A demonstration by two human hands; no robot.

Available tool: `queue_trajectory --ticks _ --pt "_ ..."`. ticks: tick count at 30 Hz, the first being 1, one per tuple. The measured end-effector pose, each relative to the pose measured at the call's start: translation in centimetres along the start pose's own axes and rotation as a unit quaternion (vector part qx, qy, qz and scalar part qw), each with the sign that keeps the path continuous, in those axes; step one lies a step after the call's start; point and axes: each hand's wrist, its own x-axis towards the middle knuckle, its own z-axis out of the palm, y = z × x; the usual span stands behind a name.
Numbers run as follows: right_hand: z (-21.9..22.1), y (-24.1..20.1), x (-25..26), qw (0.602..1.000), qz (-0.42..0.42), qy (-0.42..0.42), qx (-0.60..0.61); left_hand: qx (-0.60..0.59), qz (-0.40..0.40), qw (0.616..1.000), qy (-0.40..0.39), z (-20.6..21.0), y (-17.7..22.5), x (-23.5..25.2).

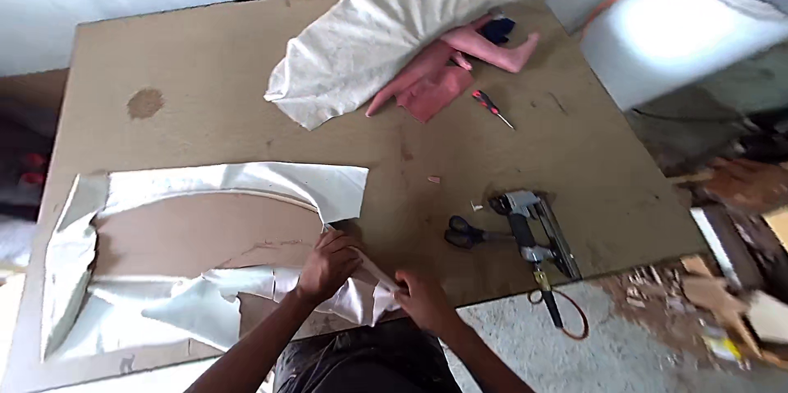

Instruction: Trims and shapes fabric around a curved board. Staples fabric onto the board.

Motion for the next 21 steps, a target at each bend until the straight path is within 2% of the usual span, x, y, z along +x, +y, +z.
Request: queue_trajectory --ticks 2,3,5,8,10,12,14,16,19,21 --pt "1.2 0.3 -1.3 0.998 -0.026 -0.047 -0.023 -0.005 -0.15 0.983 0.104 0.2 2.4 -3.9" --pt "1.5 0.4 -1.9 0.996 -0.041 -0.062 -0.041 0.003 -0.23 0.966 0.116 0.6 4.0 -5.5" --pt "1.4 0.5 -2.8 0.991 -0.066 -0.088 -0.075 0.009 -0.367 0.928 0.058 2.1 7.6 -7.4" --pt "0.8 0.9 -2.8 0.984 -0.095 -0.12 -0.089 0.006 -0.489 0.872 -0.022 4.9 11.6 -7.2" --pt "0.9 1.3 -2.5 0.978 -0.138 -0.125 -0.091 0.031 -0.539 0.841 -0.025 5.5 13.2 -5.7" --pt "1.0 1.2 -2.0 0.966 -0.185 -0.142 -0.111 0.036 -0.572 0.817 -0.062 4.8 14.1 -3.9" --pt "0.8 0.9 -1.7 0.948 -0.215 -0.187 -0.141 0.007 -0.59 0.803 -0.082 4.6 14.9 -3.5" --pt "-0.4 -0.3 -0.7 0.934 -0.239 -0.218 -0.152 -0.036 -0.599 0.799 -0.025 5.2 15.0 -4.1" --pt "-3.0 -2.8 1.6 0.944 -0.241 -0.187 -0.127 -0.098 -0.603 0.787 0.089 6.7 15.3 -5.1" --pt "-4.5 -5.0 4.1 0.956 -0.229 -0.162 -0.09 -0.102 -0.607 0.779 0.12 6.8 15.5 -4.8"
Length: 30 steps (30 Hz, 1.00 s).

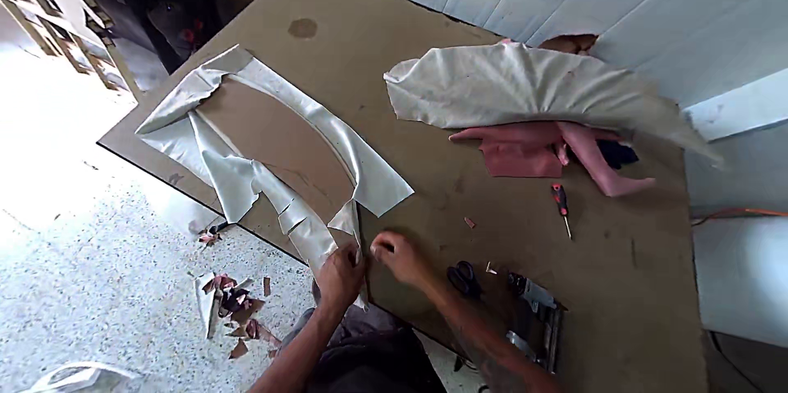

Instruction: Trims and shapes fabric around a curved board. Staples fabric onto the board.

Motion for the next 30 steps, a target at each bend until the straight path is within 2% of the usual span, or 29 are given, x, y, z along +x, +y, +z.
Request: queue_trajectory --ticks 3,5,8,11,13,17,23,30 --pt "-2.1 -1.3 3.5 0.996 -0.073 0.018 -0.042 0.083 0.005 0.996 0.024 -0.1 1.0 0.0" --pt "-3.1 -4.2 5.2 0.987 -0.128 -0.021 -0.095 0.132 -0.004 0.991 0.03 -0.1 1.7 0.5" --pt "-2.8 -6.8 10.4 0.948 -0.196 -0.096 -0.232 0.172 -0.03 0.984 0.037 -0.2 2.9 1.6" --pt "-1.8 -8.4 14.0 0.899 -0.207 -0.169 -0.346 0.089 -0.037 0.992 0.083 1.4 1.5 1.1" --pt "-1.8 -9.6 15.7 0.88 -0.193 -0.177 -0.397 0.013 -0.023 0.99 0.136 2.5 0.4 1.4" --pt "-0.8 -12.2 16.2 0.85 -0.171 -0.18 -0.465 -0.034 -0.006 0.98 0.195 4.0 -0.5 1.8" --pt "0.1 -12.9 17.1 0.848 -0.139 -0.191 -0.475 -0.187 0.05 0.942 0.275 6.0 -1.8 2.5" --pt "1.0 -13.7 16.7 0.837 -0.104 -0.182 -0.506 -0.362 0.084 0.9 0.227 5.0 -2.8 2.4"
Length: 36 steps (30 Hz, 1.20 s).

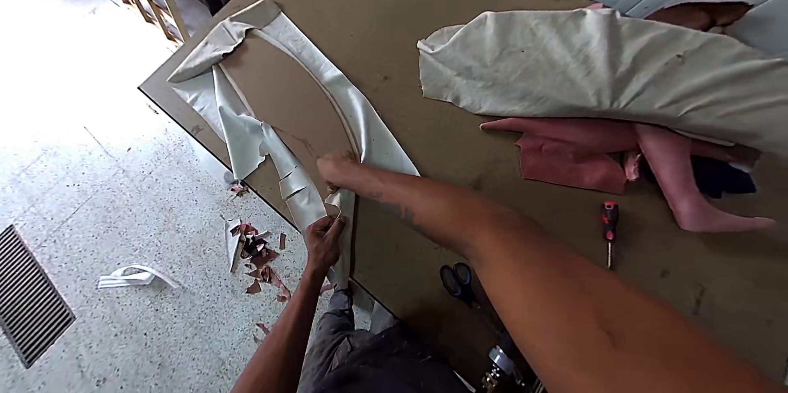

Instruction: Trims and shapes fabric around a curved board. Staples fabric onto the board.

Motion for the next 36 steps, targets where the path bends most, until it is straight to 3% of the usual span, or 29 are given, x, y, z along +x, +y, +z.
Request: queue_trajectory --ticks 4,8,11,12,14,17,19,21,24,29,32,35,36 --pt "0.2 -0.4 -1.2 0.999 0.037 0.015 0.018 0.007 0.012 1.0 -0.026 -0.8 -0.1 0.3" --pt "2.2 -0.2 -3.0 0.994 0.056 0.078 0.06 0.29 0.028 0.955 -0.055 -2.1 0.8 0.2" --pt "4.2 2.2 -4.0 0.973 0.049 0.168 0.152 0.372 0.02 0.927 -0.051 -1.9 1.9 0.3" --pt "6.0 3.8 -4.4 0.953 0.042 0.216 0.21 0.376 0.006 0.925 -0.047 -1.9 1.9 -0.2" --pt "10.2 7.7 -7.0 0.875 0.043 0.345 0.336 0.38 -0.016 0.924 -0.045 -2.2 2.0 -0.6" --pt "17.7 14.4 -18.9 0.765 0.165 0.475 0.403 0.384 -0.054 0.92 -0.055 -2.3 2.3 -0.3" --pt "25.1 16.4 -28.7 0.718 0.285 0.485 0.411 0.389 -0.073 0.915 -0.076 -2.9 2.2 0.1" --pt "32.2 15.6 -36.4 0.678 0.386 0.465 0.419 0.391 -0.068 0.913 -0.093 -3.3 1.8 0.7" --pt "38.8 12.2 -39.4 0.658 0.475 0.401 0.425 0.386 -0.046 0.915 -0.108 -3.7 1.0 1.1" --pt "38.8 9.4 -35.2 0.654 0.542 0.379 0.368 0.375 -0.012 0.917 -0.135 -4.7 1.1 1.4" --pt "37.9 10.0 -36.2 0.58 0.548 0.406 0.446 0.371 0.003 0.918 -0.142 -4.6 1.2 1.3" --pt "34.4 11.0 -38.6 0.473 0.465 0.435 0.609 0.372 0.012 0.918 -0.135 -4.9 0.2 1.4" --pt "32.4 11.3 -39.4 0.46 0.431 0.428 0.648 0.371 0.016 0.919 -0.135 -4.9 -0.1 1.2"
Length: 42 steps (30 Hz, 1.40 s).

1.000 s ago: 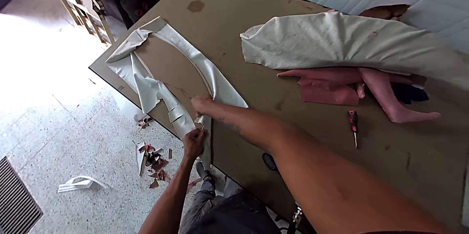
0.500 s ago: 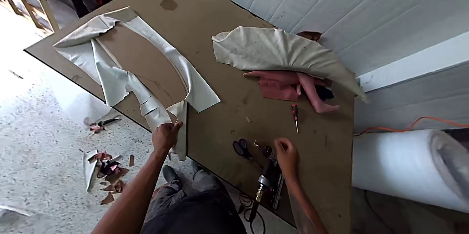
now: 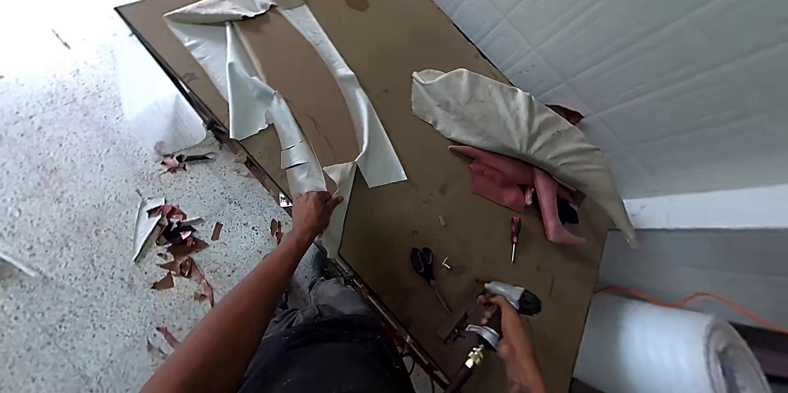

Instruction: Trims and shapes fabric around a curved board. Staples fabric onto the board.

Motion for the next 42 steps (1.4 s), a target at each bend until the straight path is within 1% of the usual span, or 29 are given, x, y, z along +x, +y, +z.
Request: queue_trajectory --ticks 1,2,3,4,5,6,7,8,10,11,13,14,15,17,20,22,24,27,33,36,38,40,42 --pt "0.0 -2.6 0.0 0.999 -0.008 -0.044 0.001 -0.002 0.005 1.0 0.002 0.3 0.0 0.0" --pt "0.8 -5.7 0.2 0.994 -0.042 -0.094 -0.043 -0.002 0.008 1.0 0.006 0.4 0.0 0.2" --pt "2.4 -9.0 0.5 0.977 -0.101 -0.14 -0.127 -0.002 0.008 1.0 0.01 0.5 0.0 0.4" --pt "4.8 -12.4 0.7 0.94 -0.18 -0.178 -0.23 -0.003 0.008 1.0 0.012 0.5 -0.2 0.6" --pt "7.6 -15.6 0.6 0.882 -0.264 -0.203 -0.334 -0.004 0.009 1.0 0.012 0.7 -0.4 0.7" --pt "10.3 -18.3 0.1 0.822 -0.326 -0.219 -0.413 -0.007 0.011 1.0 0.008 1.0 -0.5 0.5" --pt "13.3 -20.6 -0.5 0.776 -0.369 -0.237 -0.454 -0.011 0.01 1.0 0.004 1.1 -0.4 0.4" --pt "16.6 -22.5 -1.0 0.745 -0.394 -0.265 -0.469 -0.011 0.01 1.0 0.003 1.0 -0.3 0.5" --pt "22.7 -24.5 -1.9 0.699 -0.427 -0.34 -0.462 -0.011 0.008 1.0 0.004 0.8 -0.4 0.6" --pt "25.5 -24.6 -2.1 0.664 -0.456 -0.38 -0.454 -0.013 0.008 1.0 0.004 0.8 -0.5 0.7" --pt "30.1 -23.5 -1.6 0.575 -0.518 -0.43 -0.464 -0.02 0.011 1.0 0.004 1.3 -0.6 0.6" --pt "31.6 -22.7 -1.4 0.54 -0.535 -0.441 -0.477 -0.021 0.01 1.0 0.004 1.5 -0.6 0.6" --pt "32.7 -22.1 -1.1 0.518 -0.545 -0.446 -0.485 -0.019 0.01 1.0 0.004 1.4 -0.7 0.8" --pt "33.6 -21.2 -0.7 0.504 -0.546 -0.453 -0.492 -0.013 0.013 1.0 0.009 1.5 -0.6 1.1" --pt "33.8 -20.8 -0.8 0.499 -0.544 -0.455 -0.499 -0.011 0.007 1.0 0.014 1.6 -0.5 1.1" --pt "33.5 -21.0 -0.9 0.497 -0.538 -0.456 -0.505 -0.012 0.005 1.0 0.013 1.6 -0.2 1.1" --pt "33.0 -20.9 -1.2 0.505 -0.525 -0.466 -0.502 -0.009 0.01 1.0 0.015 1.5 -0.3 1.3" --pt "32.0 -19.7 -2.0 0.499 -0.517 -0.488 -0.495 -0.01 0.007 1.0 0.005 1.2 -0.4 1.3" --pt "30.2 -17.2 -4.0 0.488 -0.507 -0.492 -0.512 -0.011 0.01 1.0 0.008 1.2 -0.2 1.2" --pt "29.8 -16.9 -4.9 0.482 -0.501 -0.484 -0.531 -0.018 -0.034 0.999 -0.002 0.9 0.4 0.5" --pt "29.9 -16.9 -4.9 0.486 -0.498 -0.484 -0.53 -0.056 -0.074 0.996 0.005 0.5 1.4 -0.6" --pt "29.9 -16.6 -4.6 0.49 -0.498 -0.488 -0.524 -0.094 -0.127 0.987 0.015 0.6 2.8 -2.8" --pt "29.9 -16.3 -4.3 0.493 -0.499 -0.49 -0.517 -0.084 -0.185 0.979 0.002 1.2 4.6 -5.6"
